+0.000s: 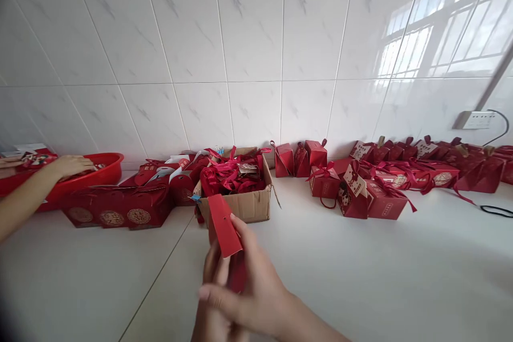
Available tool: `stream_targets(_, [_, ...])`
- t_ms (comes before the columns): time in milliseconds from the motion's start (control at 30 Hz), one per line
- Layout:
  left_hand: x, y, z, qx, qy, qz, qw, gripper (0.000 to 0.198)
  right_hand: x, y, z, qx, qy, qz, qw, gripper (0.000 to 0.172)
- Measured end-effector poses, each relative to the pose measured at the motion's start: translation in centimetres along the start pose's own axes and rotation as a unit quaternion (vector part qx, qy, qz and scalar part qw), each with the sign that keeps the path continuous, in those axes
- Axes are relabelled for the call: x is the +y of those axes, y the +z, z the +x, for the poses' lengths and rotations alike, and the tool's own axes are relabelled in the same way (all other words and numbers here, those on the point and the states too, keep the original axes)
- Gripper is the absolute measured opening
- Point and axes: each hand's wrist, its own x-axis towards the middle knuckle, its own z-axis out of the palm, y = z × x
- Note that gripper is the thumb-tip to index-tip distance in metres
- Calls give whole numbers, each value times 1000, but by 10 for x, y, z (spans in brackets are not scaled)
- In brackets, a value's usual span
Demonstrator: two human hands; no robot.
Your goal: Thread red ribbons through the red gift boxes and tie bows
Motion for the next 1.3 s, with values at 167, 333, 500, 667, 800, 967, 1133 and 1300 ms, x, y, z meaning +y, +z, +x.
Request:
stream_targets(167, [-8,-14,14,-68,56,4,996,67,16,-32,19,63,60,72,994,32])
stream_targets(333, [-31,-38,44,93,-17,16,995,35,35,-60,23,28,119,177,976,21])
stream_targets(500, [-44,-47,72,-113,-149,-175,967,37,45,-68,24,-11,135,190,972,21])
stream_targets(667, [-54,-33,82,-101,-132,-218,962,26,52,-75,26,-4,94,142,985,22])
stream_targets(800, [-65,-15,80,-51,-35,-186,981,17,61,-80,23,41,34,86,995,19])
stream_targets(967, [-68,-10,77,-43,64,-109,991,22,67,-77,19,83,-18,5,996,13])
stream_targets(1133, [-65,-18,78,-103,142,-95,980,20,68,-75,14,93,-34,18,995,8])
stream_targets(1300, [-63,-12,75,-51,105,-87,989,11,62,-74,10,44,17,76,996,27])
